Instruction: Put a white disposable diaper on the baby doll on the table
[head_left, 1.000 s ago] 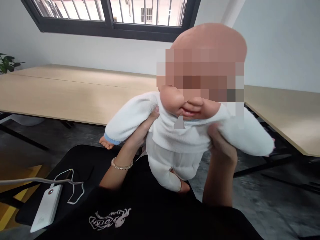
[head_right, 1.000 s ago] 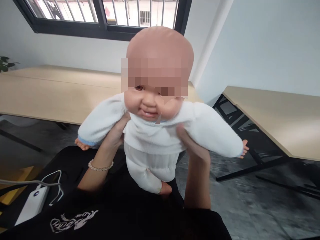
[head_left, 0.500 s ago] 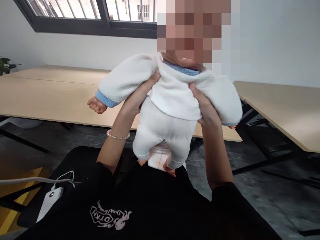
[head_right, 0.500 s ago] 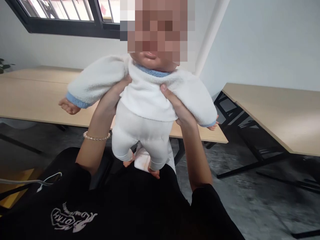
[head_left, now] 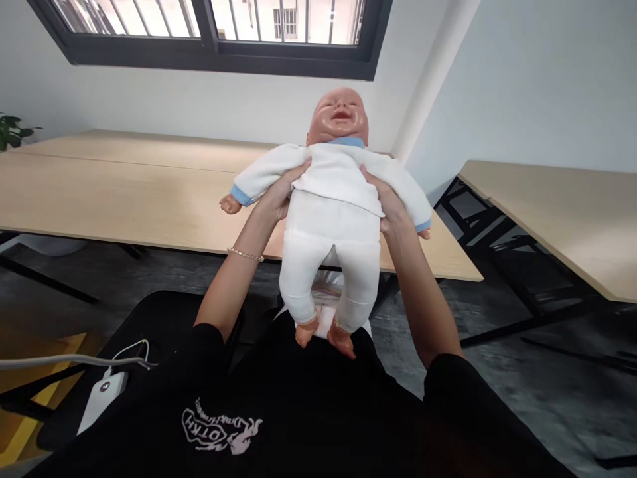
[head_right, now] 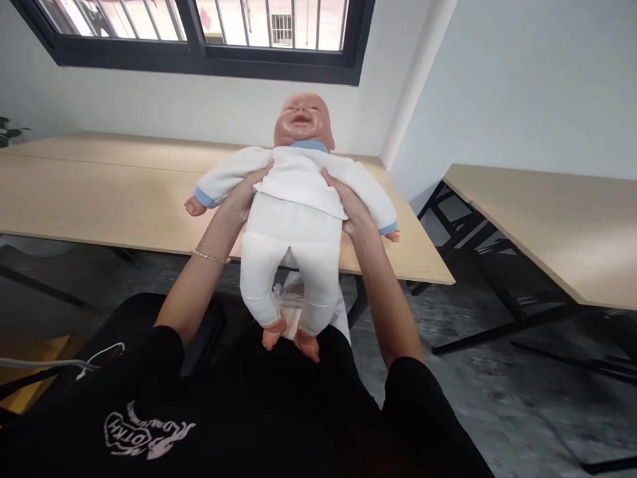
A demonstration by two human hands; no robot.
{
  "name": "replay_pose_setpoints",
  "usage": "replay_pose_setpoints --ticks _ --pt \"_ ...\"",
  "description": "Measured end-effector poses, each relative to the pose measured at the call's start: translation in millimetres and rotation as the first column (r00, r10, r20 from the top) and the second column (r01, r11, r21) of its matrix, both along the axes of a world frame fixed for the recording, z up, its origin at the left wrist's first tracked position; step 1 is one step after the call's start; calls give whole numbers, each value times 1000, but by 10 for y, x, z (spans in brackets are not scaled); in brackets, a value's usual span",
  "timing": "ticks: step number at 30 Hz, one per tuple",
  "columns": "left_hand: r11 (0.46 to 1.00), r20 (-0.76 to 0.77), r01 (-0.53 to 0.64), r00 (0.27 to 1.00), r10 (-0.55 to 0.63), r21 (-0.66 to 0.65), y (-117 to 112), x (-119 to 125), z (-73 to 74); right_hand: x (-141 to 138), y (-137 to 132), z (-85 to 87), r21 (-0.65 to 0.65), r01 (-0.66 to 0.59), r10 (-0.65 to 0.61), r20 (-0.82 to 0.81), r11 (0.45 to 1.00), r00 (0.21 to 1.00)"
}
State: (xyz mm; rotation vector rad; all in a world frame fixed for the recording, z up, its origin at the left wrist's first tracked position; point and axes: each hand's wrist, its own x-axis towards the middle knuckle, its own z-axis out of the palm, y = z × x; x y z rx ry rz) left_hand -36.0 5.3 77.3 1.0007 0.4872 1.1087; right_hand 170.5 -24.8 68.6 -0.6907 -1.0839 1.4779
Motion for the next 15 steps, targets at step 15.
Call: replay_pose_setpoints --ticks 15 --pt "989 -86 -52 995 41 -140 433 24 -669 -126 266 -371 -86 46 -33 143 995 989"
